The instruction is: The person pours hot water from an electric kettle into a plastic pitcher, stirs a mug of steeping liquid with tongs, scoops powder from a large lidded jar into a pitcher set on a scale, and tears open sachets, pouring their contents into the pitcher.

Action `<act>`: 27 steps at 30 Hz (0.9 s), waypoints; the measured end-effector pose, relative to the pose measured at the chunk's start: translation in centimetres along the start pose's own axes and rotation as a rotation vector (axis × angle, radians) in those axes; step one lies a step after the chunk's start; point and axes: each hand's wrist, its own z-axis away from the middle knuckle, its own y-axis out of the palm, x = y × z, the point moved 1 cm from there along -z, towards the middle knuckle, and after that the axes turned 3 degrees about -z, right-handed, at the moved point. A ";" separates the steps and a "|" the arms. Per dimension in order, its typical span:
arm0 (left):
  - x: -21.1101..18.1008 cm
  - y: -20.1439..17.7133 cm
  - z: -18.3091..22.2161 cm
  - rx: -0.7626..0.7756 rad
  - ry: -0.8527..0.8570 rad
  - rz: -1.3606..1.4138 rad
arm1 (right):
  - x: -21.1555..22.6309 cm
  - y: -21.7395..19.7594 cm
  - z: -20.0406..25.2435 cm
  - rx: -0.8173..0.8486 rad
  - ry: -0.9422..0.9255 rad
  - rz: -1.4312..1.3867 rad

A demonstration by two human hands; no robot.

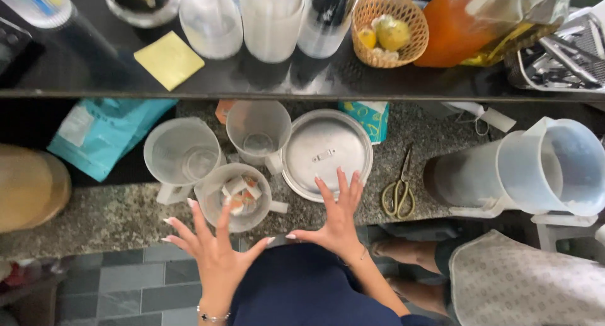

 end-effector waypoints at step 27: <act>-0.5 0.1 -0.3 0.062 0.161 0.229 | 1.1 -1.0 3.3 -0.004 0.041 -0.064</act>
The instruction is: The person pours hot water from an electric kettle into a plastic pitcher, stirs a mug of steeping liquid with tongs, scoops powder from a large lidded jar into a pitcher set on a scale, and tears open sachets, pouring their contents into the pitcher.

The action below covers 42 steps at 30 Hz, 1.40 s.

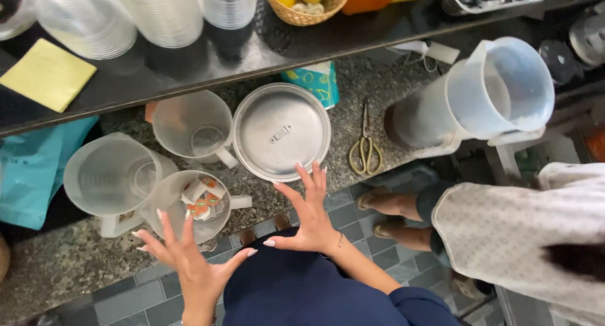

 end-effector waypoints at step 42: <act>-3.3 3.2 -2.4 -0.037 0.195 0.072 | -40.4 -13.5 13.9 -0.564 1.186 0.394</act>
